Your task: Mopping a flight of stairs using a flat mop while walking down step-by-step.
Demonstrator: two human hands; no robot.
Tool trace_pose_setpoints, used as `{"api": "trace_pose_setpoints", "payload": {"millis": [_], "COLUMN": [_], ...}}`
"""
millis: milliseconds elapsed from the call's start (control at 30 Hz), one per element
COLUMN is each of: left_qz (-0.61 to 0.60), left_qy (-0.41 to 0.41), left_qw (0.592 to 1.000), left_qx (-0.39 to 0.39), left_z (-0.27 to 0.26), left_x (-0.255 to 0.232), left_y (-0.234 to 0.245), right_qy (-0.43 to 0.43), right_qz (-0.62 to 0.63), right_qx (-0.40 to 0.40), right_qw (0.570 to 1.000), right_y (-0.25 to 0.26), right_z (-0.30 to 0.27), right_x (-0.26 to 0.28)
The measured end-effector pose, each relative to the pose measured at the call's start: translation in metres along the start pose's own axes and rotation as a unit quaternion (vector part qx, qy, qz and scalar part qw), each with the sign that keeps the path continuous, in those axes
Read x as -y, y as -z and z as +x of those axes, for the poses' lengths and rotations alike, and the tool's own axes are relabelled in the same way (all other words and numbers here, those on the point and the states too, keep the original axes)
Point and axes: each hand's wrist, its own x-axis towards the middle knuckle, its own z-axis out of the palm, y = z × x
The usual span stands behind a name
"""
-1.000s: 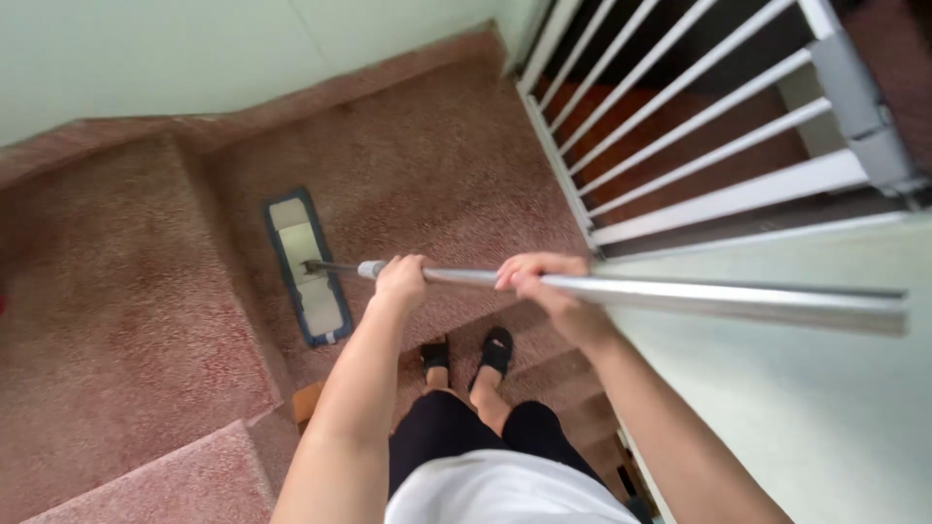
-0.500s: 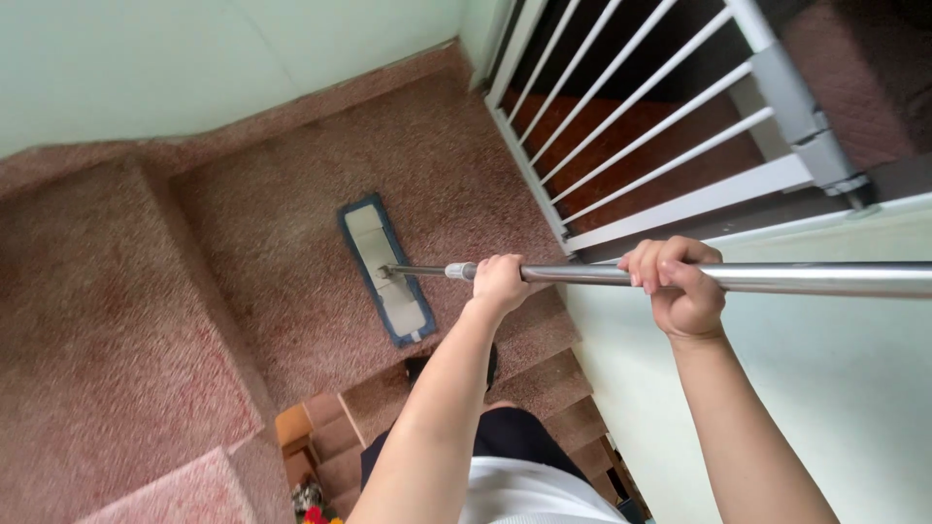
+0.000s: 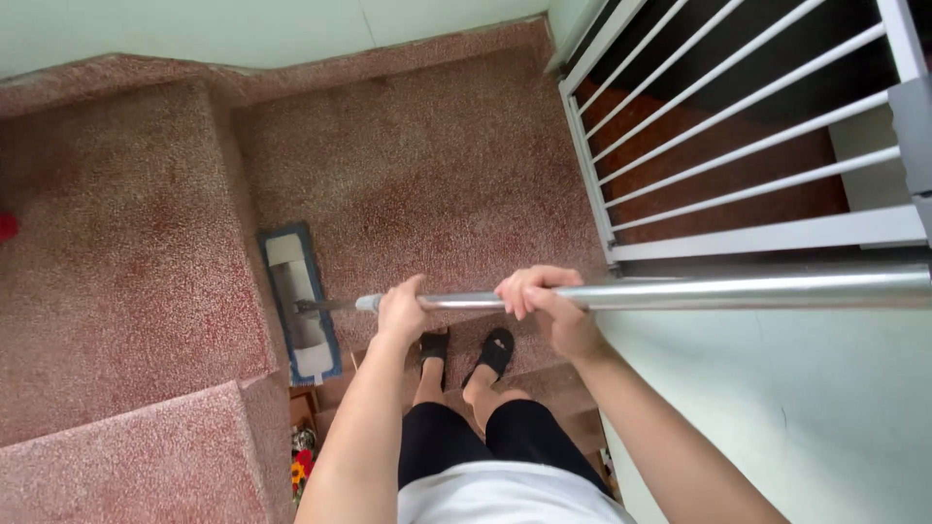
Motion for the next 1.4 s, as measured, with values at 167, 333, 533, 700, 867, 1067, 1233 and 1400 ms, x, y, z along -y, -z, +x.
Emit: {"api": "trace_pose_setpoints", "payload": {"millis": [167, 333, 533, 700, 867, 1067, 1233, 1400], "left_qz": [0.022, 0.013, -0.003, 0.035, 0.032, 0.036, -0.038, -0.804], "left_qy": [-0.096, -0.141, -0.203, -0.269, -0.248, -0.104, -0.002, 0.224], "left_qw": [0.995, 0.99, 0.977, 0.961, 0.967, 0.994, 0.984, 0.491], "left_qx": [-0.033, 0.028, 0.069, 0.061, 0.049, 0.014, -0.173, -0.248], "left_z": [0.004, -0.026, -0.032, -0.03, -0.016, -0.02, -0.032, -0.014], "left_x": [-0.028, -0.135, -0.23, -0.234, -0.183, -0.082, -0.024, -0.028], "left_y": [-0.031, -0.056, -0.114, -0.114, -0.095, -0.04, -0.034, -0.016], "right_qy": [0.006, 0.013, 0.039, 0.089, 0.071, 0.039, 0.003, -0.046], "right_qz": [-0.003, -0.034, -0.085, -0.092, -0.053, 0.027, 0.045, 0.007], "right_qx": [0.027, 0.006, -0.059, -0.093, -0.073, -0.068, -0.045, -0.008], "right_qw": [1.0, 0.999, 0.994, 0.987, 0.993, 0.997, 0.998, 0.999], "right_y": [0.02, 0.097, 0.132, 0.131, 0.117, 0.065, 0.003, -0.031], "right_z": [-0.002, -0.038, -0.079, -0.09, -0.062, -0.032, -0.007, 0.018], "right_x": [0.055, 0.103, 0.17, 0.168, 0.137, 0.043, 0.014, 0.032]}}
